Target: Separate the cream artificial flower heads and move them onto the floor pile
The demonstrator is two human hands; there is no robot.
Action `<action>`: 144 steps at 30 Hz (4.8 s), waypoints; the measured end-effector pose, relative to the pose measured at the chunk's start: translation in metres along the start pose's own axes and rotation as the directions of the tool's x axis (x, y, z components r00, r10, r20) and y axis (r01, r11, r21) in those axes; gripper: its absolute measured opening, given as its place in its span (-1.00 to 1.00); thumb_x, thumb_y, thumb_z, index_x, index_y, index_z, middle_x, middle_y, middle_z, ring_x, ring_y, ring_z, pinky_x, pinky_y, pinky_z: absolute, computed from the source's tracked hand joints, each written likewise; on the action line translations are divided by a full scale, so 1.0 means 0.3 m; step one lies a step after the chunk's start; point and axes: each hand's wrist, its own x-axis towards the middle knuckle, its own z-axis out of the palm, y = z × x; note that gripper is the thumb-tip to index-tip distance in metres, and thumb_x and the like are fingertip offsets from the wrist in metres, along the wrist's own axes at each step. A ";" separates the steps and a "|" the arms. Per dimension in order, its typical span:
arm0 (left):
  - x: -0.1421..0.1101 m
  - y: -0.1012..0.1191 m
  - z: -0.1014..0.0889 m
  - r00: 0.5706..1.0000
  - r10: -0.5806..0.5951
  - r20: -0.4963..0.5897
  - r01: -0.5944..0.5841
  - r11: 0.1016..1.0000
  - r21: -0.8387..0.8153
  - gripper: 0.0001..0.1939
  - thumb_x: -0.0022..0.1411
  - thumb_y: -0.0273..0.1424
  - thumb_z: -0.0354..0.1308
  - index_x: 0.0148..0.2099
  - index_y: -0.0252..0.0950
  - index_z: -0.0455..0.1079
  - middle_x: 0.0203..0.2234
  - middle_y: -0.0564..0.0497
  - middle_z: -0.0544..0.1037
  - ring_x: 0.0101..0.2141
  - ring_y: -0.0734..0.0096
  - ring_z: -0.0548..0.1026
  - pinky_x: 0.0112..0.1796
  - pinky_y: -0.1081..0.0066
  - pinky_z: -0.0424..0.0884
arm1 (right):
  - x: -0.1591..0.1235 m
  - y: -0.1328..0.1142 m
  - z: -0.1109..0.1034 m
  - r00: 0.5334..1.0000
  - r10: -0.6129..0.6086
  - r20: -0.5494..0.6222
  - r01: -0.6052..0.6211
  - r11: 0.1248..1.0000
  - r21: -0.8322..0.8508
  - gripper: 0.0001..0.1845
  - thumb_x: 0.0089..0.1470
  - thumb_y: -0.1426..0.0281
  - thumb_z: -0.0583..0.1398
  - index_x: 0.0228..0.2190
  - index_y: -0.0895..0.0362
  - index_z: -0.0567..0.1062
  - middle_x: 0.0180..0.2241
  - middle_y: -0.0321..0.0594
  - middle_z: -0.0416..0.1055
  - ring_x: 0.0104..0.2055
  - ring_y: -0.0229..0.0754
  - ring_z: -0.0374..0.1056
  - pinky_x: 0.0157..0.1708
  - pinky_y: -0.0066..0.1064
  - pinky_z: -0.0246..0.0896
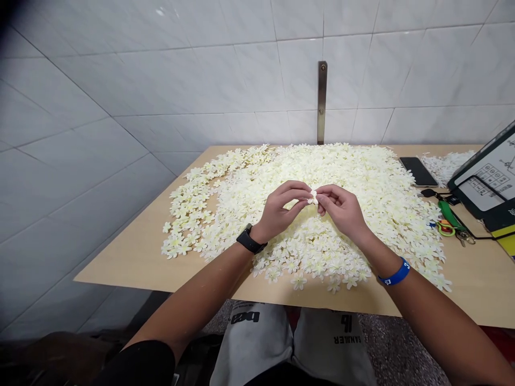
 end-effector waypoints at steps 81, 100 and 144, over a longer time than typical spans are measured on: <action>-0.015 0.011 -0.003 0.982 -0.171 0.080 0.185 0.960 -0.208 -0.82 0.39 -0.33 0.17 -0.11 -0.22 0.60 -0.22 -0.07 0.63 -0.21 0.40 0.58 -0.20 0.36 0.56 | -0.040 0.067 -0.020 0.924 -0.380 0.038 0.355 0.818 -0.453 -0.86 0.23 0.29 0.24 -0.20 0.05 0.55 -0.37 -0.20 0.58 -0.44 -0.17 0.50 -0.39 -0.29 0.47; -0.008 0.039 0.003 0.967 -0.248 -0.052 0.232 0.948 -0.218 -0.82 0.34 -0.31 0.25 -0.31 -0.24 0.58 -0.39 0.00 0.64 -0.33 0.44 0.56 -0.25 0.36 0.50 | -0.055 0.045 0.004 0.948 -0.318 0.024 0.311 0.907 -0.284 -0.85 0.14 0.25 0.35 -0.33 0.05 0.57 -0.34 -0.22 0.57 -0.36 -0.18 0.52 -0.28 -0.28 0.55; -0.016 0.009 0.008 0.981 -0.190 -0.046 0.186 0.980 -0.077 -0.92 0.30 -0.43 0.28 -0.29 -0.25 0.57 -0.38 0.02 0.64 -0.31 0.46 0.58 -0.23 0.40 0.50 | -0.045 0.056 0.018 0.840 -0.540 0.055 0.494 0.718 -0.490 -0.94 0.19 0.40 0.31 -0.31 0.08 0.51 -0.38 -0.23 0.55 -0.40 -0.24 0.49 -0.36 -0.39 0.50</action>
